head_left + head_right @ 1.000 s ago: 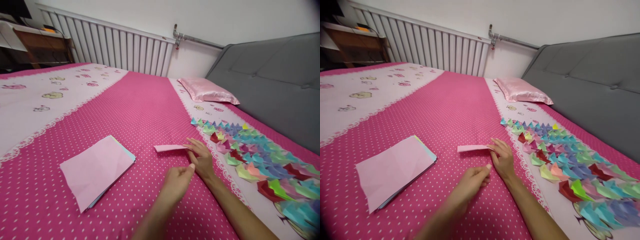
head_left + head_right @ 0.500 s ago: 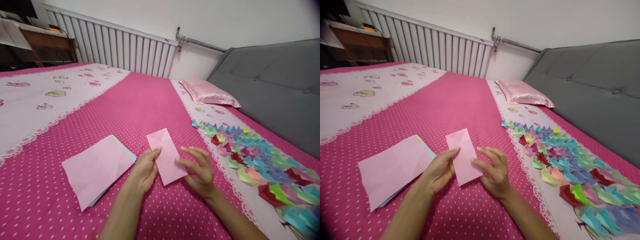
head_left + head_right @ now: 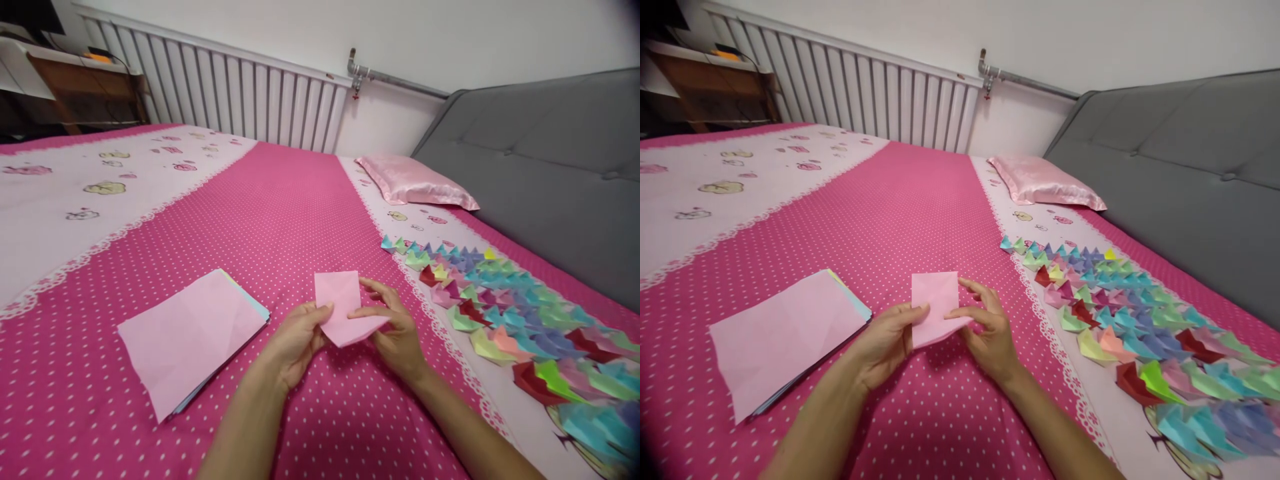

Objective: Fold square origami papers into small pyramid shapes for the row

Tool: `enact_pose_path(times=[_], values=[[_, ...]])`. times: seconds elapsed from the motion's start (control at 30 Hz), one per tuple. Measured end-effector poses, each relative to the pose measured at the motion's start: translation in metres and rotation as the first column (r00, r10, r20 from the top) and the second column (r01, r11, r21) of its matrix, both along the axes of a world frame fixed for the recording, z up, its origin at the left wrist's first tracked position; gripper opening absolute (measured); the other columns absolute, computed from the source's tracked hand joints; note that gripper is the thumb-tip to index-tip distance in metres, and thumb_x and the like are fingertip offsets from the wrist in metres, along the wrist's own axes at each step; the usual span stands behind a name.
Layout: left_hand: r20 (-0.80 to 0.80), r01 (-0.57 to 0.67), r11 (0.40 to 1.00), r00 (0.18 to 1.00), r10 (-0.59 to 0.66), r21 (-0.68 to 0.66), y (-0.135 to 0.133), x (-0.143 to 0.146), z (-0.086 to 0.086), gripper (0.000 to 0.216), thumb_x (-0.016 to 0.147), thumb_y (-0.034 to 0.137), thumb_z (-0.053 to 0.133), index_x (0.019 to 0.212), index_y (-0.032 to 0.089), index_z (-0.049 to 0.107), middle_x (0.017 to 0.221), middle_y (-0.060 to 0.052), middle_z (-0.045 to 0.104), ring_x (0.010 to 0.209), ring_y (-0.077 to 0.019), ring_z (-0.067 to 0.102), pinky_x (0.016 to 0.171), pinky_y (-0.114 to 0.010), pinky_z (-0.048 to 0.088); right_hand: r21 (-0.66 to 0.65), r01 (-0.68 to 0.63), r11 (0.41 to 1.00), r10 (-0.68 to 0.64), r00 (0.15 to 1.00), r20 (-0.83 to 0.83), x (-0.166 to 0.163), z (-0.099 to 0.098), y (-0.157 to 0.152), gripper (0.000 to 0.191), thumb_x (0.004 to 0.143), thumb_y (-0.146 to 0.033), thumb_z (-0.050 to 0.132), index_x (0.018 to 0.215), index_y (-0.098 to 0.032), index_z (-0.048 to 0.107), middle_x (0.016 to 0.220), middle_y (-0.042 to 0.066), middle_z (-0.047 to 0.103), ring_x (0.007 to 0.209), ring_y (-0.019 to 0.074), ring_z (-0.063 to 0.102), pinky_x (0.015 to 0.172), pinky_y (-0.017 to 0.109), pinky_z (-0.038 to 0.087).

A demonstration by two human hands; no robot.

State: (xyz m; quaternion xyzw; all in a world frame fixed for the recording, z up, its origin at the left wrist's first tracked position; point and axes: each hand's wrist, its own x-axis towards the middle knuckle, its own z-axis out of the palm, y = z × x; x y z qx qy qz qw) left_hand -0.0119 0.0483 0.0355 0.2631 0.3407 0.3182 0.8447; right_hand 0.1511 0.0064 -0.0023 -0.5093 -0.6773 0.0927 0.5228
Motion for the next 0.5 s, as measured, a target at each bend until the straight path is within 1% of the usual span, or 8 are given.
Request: enact_pose_path(times=[0.07,0.17,0.23,0.27,0.37,0.43,0.5], values=[[0.054,0.014,0.999,0.998,-0.016,0.037,0.0,0.001,-0.002,0.024,0.083,0.015,0.05,0.101,0.003,0.061,0.092,-0.016,0.068,0.08,-0.0181,0.065,0.082,-0.03,0.05,-0.069,0.024,0.997,-0.029,0.997,-0.074,-0.003,0.001,-0.001,0.012,0.075,-0.022,0.064,0.083,-0.029,0.07,0.121,0.004,0.054,0.111,0.0228,0.048,0.089,0.041,0.04],[0.18,0.076,0.992,0.979,-0.093,0.097,-0.002,0.001,-0.003,0.037,0.086,0.033,0.048,0.111,0.008,0.058,0.107,-0.016,0.063,0.093,-0.02,0.062,0.09,-0.033,0.046,-0.165,0.057,0.985,-0.087,0.979,-0.185,-0.009,0.005,-0.003,0.007,0.078,-0.025,0.061,0.079,-0.023,0.068,0.111,0.006,0.059,0.103,0.0215,0.053,0.088,0.039,0.041],[0.236,0.094,0.985,0.964,-0.126,0.141,-0.004,0.001,-0.002,0.042,0.084,0.04,0.049,0.114,0.011,0.057,0.113,-0.015,0.061,0.098,-0.0208,0.059,0.094,-0.035,0.043,-0.198,0.072,0.977,-0.121,0.962,-0.244,-0.013,0.008,-0.004,0.009,0.078,-0.027,0.06,0.078,-0.021,0.066,0.103,0.006,0.061,0.097,0.0205,0.056,0.087,0.037,0.042],[0.239,0.097,0.98,0.961,-0.138,0.176,-0.005,0.001,-0.002,0.042,0.082,0.039,0.052,0.114,0.012,0.057,0.115,-0.015,0.06,0.101,-0.021,0.058,0.096,-0.036,0.041,-0.214,0.075,0.974,-0.132,0.954,-0.268,-0.014,0.009,-0.005,0.009,0.078,-0.028,0.06,0.079,-0.02,0.065,0.1,0.005,0.062,0.093,0.0199,0.057,0.085,0.036,0.043],[0.174,0.101,0.96,0.973,-0.15,0.262,-0.007,0.004,-0.003,0.034,0.077,0.028,0.062,0.107,0.011,0.06,0.113,-0.014,0.061,0.103,-0.0209,0.056,0.1,-0.036,0.037,-0.264,0.052,0.963,-0.14,0.935,-0.326,-0.018,0.011,-0.008,0.012,0.079,-0.03,0.059,0.083,-0.019,0.063,0.087,0.004,0.064,0.081,0.0175,0.059,0.075,0.032,0.045],[0.136,0.095,0.958,0.981,-0.135,0.269,-0.008,0.006,-0.005,0.028,0.078,0.025,0.061,0.101,0.01,0.062,0.11,-0.013,0.063,0.102,-0.0205,0.057,0.1,-0.037,0.037,-0.282,0.039,0.959,-0.142,0.925,-0.352,-0.019,0.011,-0.009,0.013,0.079,-0.031,0.06,0.08,-0.018,0.06,0.079,0.003,0.063,0.075,0.0161,0.058,0.071,0.03,0.046],[0.119,0.081,0.961,0.986,-0.115,0.263,-0.008,0.008,-0.007,0.024,0.08,0.025,0.057,0.097,0.01,0.064,0.106,-0.013,0.064,0.1,-0.0201,0.058,0.098,-0.036,0.038,-0.281,0.059,0.958,-0.168,0.909,-0.381,-0.021,0.011,-0.01,0.015,0.076,-0.031,0.063,0.078,-0.018,0.056,0.076,0.002,0.06,0.072,0.0155,0.057,0.068,0.029,0.046]])
